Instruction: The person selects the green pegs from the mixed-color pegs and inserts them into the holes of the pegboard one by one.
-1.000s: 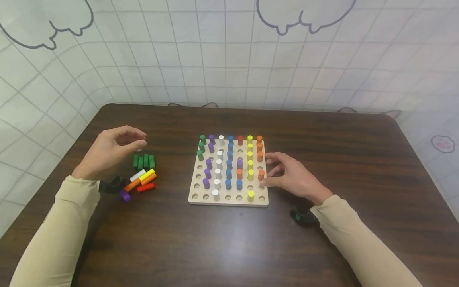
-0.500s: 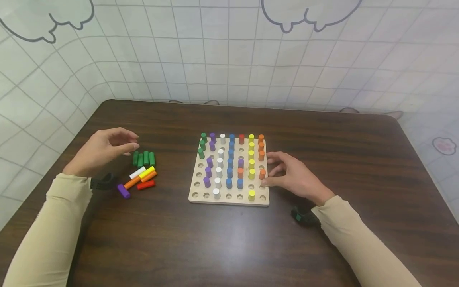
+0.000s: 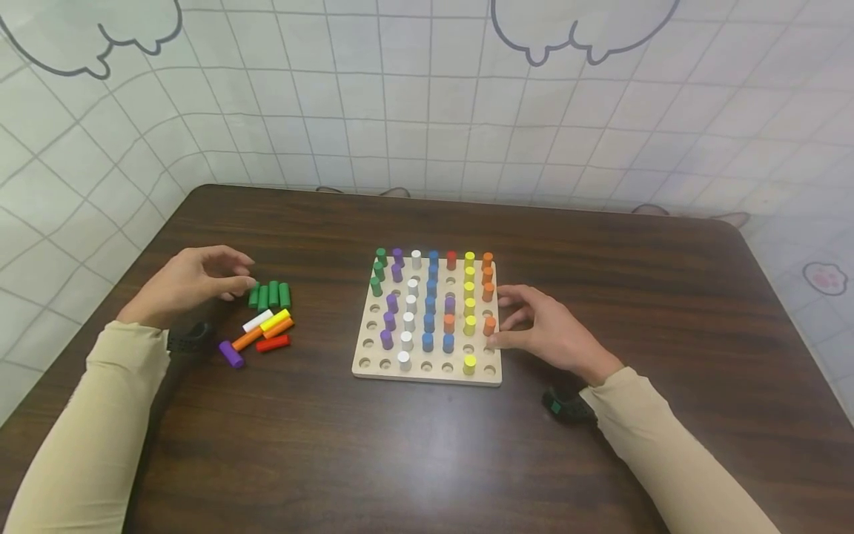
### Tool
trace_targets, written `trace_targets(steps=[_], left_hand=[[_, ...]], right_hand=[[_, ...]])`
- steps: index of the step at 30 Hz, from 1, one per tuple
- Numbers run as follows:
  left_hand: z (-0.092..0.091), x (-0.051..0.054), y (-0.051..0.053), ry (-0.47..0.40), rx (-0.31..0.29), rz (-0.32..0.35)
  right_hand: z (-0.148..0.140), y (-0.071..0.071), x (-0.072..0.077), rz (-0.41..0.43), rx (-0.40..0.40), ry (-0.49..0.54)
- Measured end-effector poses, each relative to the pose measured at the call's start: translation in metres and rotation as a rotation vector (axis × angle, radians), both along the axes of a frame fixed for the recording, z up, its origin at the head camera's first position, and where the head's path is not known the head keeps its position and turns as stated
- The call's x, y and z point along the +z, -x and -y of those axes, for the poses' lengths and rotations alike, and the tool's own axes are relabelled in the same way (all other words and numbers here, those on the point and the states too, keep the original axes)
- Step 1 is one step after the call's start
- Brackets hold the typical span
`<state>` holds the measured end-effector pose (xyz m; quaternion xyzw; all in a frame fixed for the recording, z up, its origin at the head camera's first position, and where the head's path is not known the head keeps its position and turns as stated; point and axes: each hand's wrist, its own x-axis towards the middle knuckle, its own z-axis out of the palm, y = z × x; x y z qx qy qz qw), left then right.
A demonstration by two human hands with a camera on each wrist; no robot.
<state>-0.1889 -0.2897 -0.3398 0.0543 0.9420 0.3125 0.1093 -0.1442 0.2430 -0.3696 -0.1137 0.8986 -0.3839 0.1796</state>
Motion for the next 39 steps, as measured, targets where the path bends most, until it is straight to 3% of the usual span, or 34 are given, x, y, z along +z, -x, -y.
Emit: trace_targets(steps=[5,21,31,39], left_hand=[[0.0006,-0.0035,0.0013,0.010,-0.001,0.061],[0.0009,-0.0030,0.0043,0.055,0.000,0.020],[-0.0034,-0.0013,0.0014,0.052,0.044,0.101],[-0.0052,0.0007,-0.0001,0.061,0.055,0.102]], right_hand=[[0.0002,-0.0002,0.0002,0.002,0.002,0.004],[-0.0016,0.0007,-0.0010,0.003,0.004,0.001],[-0.0006,0.0010,0.0006,0.004,0.009,0.004],[-0.0012,0.0006,0.0012,0.006,0.006,-0.005]])
